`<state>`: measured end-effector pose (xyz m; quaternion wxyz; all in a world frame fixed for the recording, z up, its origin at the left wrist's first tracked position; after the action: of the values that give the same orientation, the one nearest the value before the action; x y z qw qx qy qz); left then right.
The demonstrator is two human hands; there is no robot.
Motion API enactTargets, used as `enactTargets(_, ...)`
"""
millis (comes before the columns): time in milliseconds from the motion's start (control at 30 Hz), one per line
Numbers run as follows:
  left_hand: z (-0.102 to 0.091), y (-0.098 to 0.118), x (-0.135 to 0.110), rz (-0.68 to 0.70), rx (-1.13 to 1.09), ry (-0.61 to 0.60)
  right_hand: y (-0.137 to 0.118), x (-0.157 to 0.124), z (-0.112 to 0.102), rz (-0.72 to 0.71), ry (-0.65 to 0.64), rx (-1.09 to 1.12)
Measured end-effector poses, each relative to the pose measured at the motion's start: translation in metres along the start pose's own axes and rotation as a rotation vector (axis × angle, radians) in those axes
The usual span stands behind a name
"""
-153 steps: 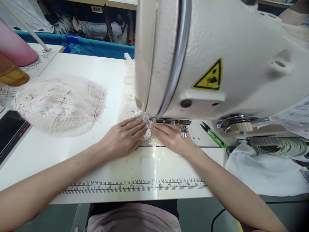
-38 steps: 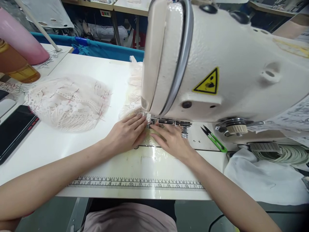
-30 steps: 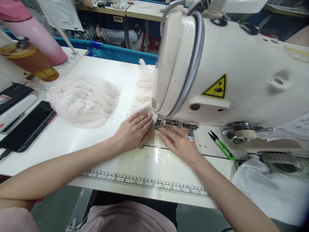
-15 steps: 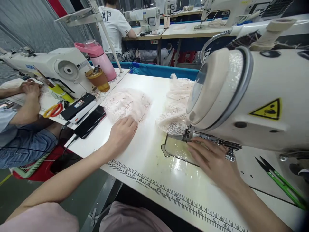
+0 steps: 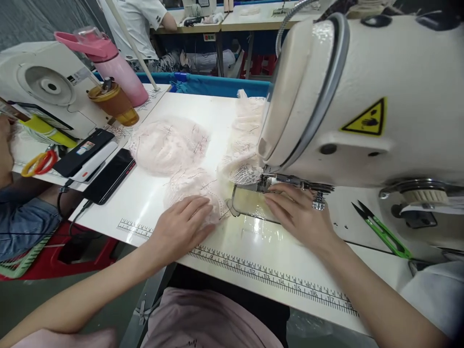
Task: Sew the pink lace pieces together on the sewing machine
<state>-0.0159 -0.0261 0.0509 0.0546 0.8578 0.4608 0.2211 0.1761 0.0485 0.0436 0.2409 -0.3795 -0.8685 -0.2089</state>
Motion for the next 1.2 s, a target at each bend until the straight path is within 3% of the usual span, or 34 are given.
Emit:
enactTargets(133, -0.025, -0.029, 0.005, -0.046, -0.047, 0.109, -0.003, 0.000, 0.000, -0.031, -0.007, -0.004)
enactTargets(200, -0.043, -0.060, 0.006, -0.244, 0.057, 0.196, -0.004, 0.001, -0.003, -0.045, 0.011, -0.021)
enactTargets(267, -0.055, -0.089, 0.004, -0.466, 0.202, 0.192, -0.005, 0.002, -0.006, -0.059, 0.029, -0.039)
enactTargets(367, -0.053, -0.113, 0.000, -0.653, 0.171, 0.103, -0.006, 0.004, -0.009, -0.084, 0.042, -0.024)
enactTargets(467, -0.043, -0.114, -0.004, -0.720, 0.033, 0.061, -0.011, 0.006, -0.013, -0.117, 0.052, 0.021)
enactTargets(567, -0.043, -0.104, -0.005, -0.713, 0.027, 0.129, -0.020, 0.007, -0.015, -0.159, 0.051, 0.071)
enactTargets(700, -0.035, -0.100, -0.006, -0.706, 0.027, 0.080, -0.025, 0.006, -0.012, -0.176, 0.033, 0.116)
enactTargets(867, -0.038, -0.094, -0.002, -0.583, 0.076, 0.183, -0.020, 0.005, -0.010, -0.172, 0.036, 0.095)
enactTargets(1000, -0.036, -0.090, 0.000, -0.505, 0.177, 0.184, -0.019, 0.005, -0.011, -0.164, 0.039, 0.082)
enactTargets(1200, -0.038, -0.064, 0.006, -0.189, 0.249, 0.284, -0.018, 0.004, -0.011, -0.138, 0.050, 0.055)
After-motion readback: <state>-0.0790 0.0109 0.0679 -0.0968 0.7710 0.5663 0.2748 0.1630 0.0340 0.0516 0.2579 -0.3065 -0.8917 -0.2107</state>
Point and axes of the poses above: each hand's wrist, its own x-axis towards the middle knuckle, its own z-axis out of the palm, y = z × x, the point moved 8 cm from there along x, towards the middle knuckle, and after that the axes turned 15 degrees about -x, right-handed, at the moved point
